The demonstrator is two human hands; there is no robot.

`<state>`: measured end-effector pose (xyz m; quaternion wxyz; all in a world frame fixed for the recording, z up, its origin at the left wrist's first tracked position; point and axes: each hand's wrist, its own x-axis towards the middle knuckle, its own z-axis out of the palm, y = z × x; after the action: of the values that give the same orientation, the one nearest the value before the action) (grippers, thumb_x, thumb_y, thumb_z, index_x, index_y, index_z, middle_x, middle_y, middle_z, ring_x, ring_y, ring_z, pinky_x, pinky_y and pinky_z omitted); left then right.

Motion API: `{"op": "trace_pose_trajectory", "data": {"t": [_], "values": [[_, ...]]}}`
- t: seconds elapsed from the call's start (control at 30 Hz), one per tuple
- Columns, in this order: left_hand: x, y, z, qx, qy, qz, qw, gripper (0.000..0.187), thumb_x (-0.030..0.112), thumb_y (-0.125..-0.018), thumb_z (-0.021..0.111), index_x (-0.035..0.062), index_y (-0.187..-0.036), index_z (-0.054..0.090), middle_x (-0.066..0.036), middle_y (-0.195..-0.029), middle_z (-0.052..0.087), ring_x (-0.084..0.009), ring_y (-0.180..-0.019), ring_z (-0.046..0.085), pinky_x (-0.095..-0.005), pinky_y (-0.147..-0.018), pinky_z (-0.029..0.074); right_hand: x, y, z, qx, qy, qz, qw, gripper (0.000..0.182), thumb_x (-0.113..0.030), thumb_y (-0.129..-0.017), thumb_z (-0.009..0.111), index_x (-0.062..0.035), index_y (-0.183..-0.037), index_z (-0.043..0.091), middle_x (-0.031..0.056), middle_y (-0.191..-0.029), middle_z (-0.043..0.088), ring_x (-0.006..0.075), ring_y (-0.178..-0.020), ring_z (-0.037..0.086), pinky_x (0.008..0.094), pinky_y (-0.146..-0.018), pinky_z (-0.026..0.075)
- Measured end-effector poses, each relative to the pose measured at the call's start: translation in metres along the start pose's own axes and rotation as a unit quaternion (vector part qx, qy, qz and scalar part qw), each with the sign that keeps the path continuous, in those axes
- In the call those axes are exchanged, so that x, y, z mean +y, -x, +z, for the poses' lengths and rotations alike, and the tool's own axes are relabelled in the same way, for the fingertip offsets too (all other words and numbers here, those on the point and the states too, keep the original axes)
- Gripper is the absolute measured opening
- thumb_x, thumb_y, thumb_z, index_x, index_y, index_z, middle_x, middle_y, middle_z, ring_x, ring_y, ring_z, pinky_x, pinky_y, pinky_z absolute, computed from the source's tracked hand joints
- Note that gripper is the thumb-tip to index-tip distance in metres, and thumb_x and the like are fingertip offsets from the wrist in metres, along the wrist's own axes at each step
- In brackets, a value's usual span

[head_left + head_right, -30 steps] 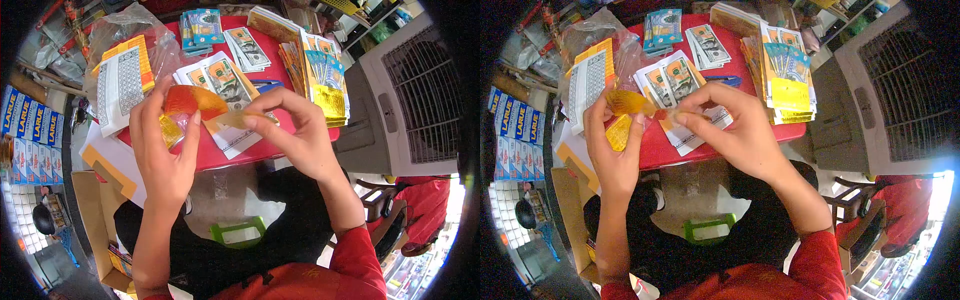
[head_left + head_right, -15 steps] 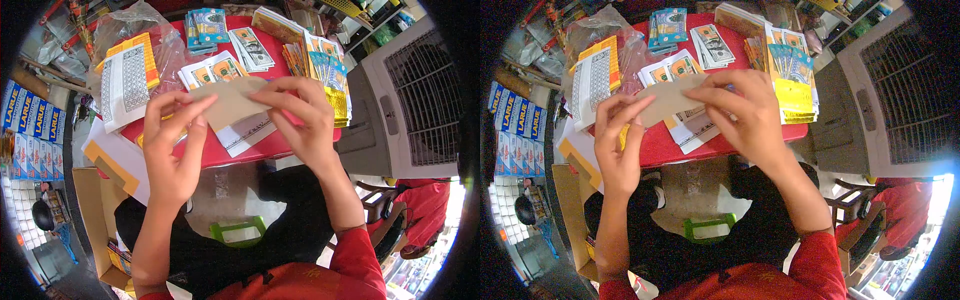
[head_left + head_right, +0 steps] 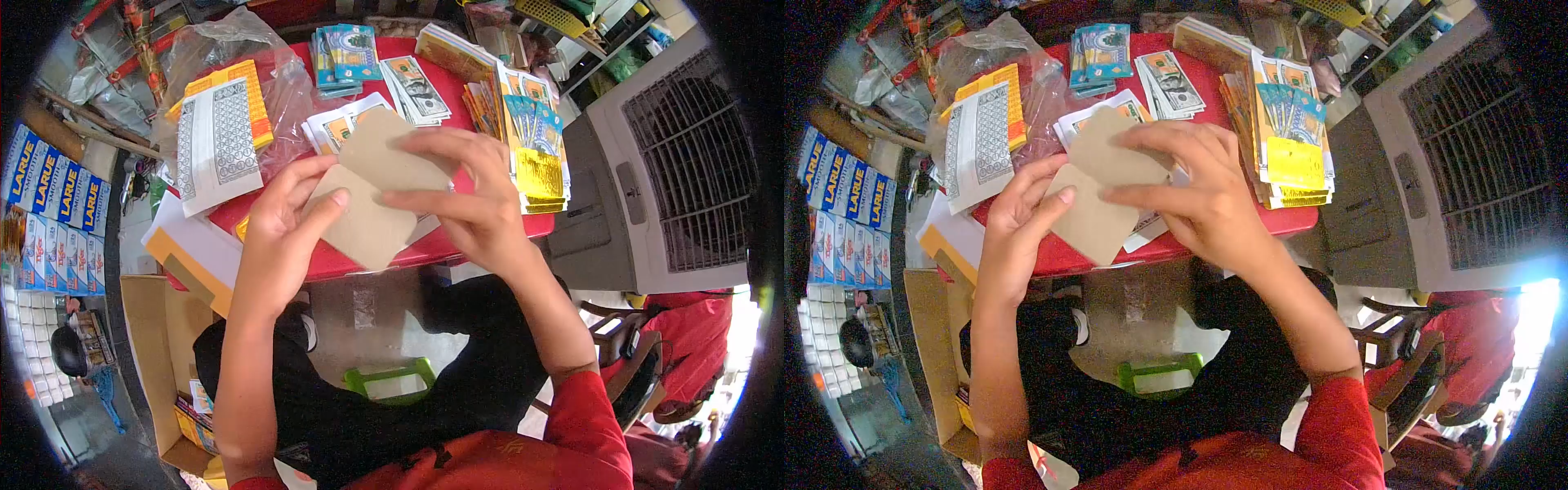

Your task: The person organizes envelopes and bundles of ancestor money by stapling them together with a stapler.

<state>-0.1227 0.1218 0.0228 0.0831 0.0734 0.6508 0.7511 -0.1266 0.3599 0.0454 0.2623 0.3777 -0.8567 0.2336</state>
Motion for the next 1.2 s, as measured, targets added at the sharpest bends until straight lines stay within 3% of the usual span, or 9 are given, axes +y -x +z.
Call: {"op": "trace_pose_trajectory", "data": {"t": [0.13, 0.2, 0.3, 0.47, 0.57, 0.6, 0.77, 1.07, 1.2], "values": [[-0.003, -0.005, -0.025, 0.087, -0.163, 0.08, 0.98, 0.037, 0.007, -0.096, 0.061, 0.0007, -0.132, 0.053, -0.015, -0.116, 0.067, -0.0208, -0.109, 0.063, -0.0338, -0.096, 0.047, 0.02, -0.025, 0.017, 0.021, 0.082, 0.06, 0.995, 0.061, 0.005, -0.078, 0.059, -0.014, -0.135, 0.06, 0.0131, -0.126, 0.061, 0.0299, -0.115, 0.059, 0.0396, -0.099, 0.043], [-0.012, -0.008, -0.035, 0.16, -0.343, 0.14, 0.915, 0.036, 0.003, -0.096, 0.054, -0.0003, -0.132, 0.051, -0.023, -0.12, 0.064, -0.0365, -0.114, 0.062, -0.0417, -0.098, 0.047, 0.045, -0.05, 0.036, 0.07, 0.015, 0.112, 0.991, 0.057, -0.009, -0.082, 0.064, -0.0079, -0.137, 0.052, 0.0188, -0.127, 0.06, 0.0387, -0.115, 0.057, 0.0467, -0.099, 0.042], [-0.009, -0.007, -0.031, 0.176, -0.398, 0.205, 0.877, 0.038, 0.001, -0.095, 0.05, 0.0003, -0.133, 0.05, -0.026, -0.126, 0.06, -0.0424, -0.119, 0.057, -0.0462, -0.099, 0.045, 0.096, -0.088, 0.074, 0.087, -0.014, 0.202, 0.975, 0.062, -0.026, -0.085, 0.069, -0.0034, -0.139, 0.048, 0.022, -0.127, 0.059, 0.0421, -0.118, 0.056, 0.0492, -0.101, 0.044], [-0.017, -0.01, -0.038, 0.193, -0.502, 0.196, 0.82, 0.053, 0.007, -0.092, 0.057, -0.0023, -0.142, 0.041, -0.022, -0.122, 0.054, -0.0405, -0.116, 0.05, -0.0507, -0.101, 0.038, 0.152, -0.125, 0.143, 0.073, 0.066, 0.385, 0.918, 0.091, -0.058, -0.07, 0.08, 0.0028, -0.133, 0.055, 0.0259, -0.129, 0.061, 0.0373, -0.12, 0.06, 0.0439, -0.1, 0.048], [-0.013, -0.007, -0.037, 0.218, -0.517, 0.214, 0.8, 0.056, 0.011, -0.091, 0.06, -0.0014, -0.142, 0.042, -0.022, -0.127, 0.051, -0.0399, -0.121, 0.047, -0.053, -0.102, 0.036, 0.14, -0.137, 0.127, -0.06, -0.076, 0.461, 0.882, 0.084, -0.056, -0.064, 0.086, 0.0089, -0.115, 0.067, 0.0224, -0.116, 0.069, 0.0298, -0.104, 0.068, 0.0379, -0.091, 0.052], [-0.013, -0.006, -0.038, 0.218, -0.517, 0.213, 0.8, 0.056, 0.011, -0.091, 0.06, -0.0014, -0.142, 0.042, -0.022, -0.127, 0.051, -0.0399, -0.121, 0.047, -0.053, -0.102, 0.036, 0.142, -0.134, 0.134, -0.009, -0.11, 0.472, 0.875, 0.071, -0.053, -0.061, 0.088, 0.0052, -0.099, 0.075, 0.0175, -0.104, 0.072, 0.0246, -0.094, 0.07, 0.0366, -0.084, 0.053], [-0.012, -0.001, -0.041, 0.208, -0.488, 0.232, 0.815, 0.057, 0.014, -0.089, 0.064, -0.0004, -0.14, 0.044, -0.021, -0.129, 0.05, -0.0391, -0.124, 0.045, -0.0539, -0.103, 0.035, 0.138, -0.131, 0.12, 0.011, -0.225, 0.517, 0.825, 0.052, -0.038, -0.065, 0.091, 0.0006, -0.096, 0.074, 0.0103, -0.096, 0.071, 0.0199, -0.083, 0.068, 0.033, -0.072, 0.051], [-0.011, -0.005, -0.036, 0.218, -0.448, 0.262, 0.826, 0.048, 0.015, -0.088, 0.067, 0.0026, -0.132, 0.052, -0.016, -0.13, 0.05, -0.0366, -0.124, 0.045, -0.052, -0.103, 0.035, 0.222, -0.107, 0.144, 0.09, -0.185, 0.477, 0.855, 0.062, -0.016, -0.065, 0.092, 0.009, -0.112, 0.06, 0.0181, -0.108, 0.069, 0.0247, -0.1, 0.067, 0.0362, -0.086, 0.054], [-0.006, -0.009, -0.028, 0.212, -0.43, 0.286, 0.83, 0.045, 0.015, -0.089, 0.066, 0.0038, -0.131, 0.054, -0.017, -0.129, 0.051, -0.037, -0.123, 0.046, -0.051, -0.103, 0.036, 0.163, -0.113, 0.112, 0.12, -0.161, 0.472, 0.858, 0.063, -0.013, -0.071, 0.087, 0.0049, -0.122, 0.056, 0.0162, -0.115, 0.068, 0.0255, -0.104, 0.065, 0.0363, -0.092, 0.051]]}}
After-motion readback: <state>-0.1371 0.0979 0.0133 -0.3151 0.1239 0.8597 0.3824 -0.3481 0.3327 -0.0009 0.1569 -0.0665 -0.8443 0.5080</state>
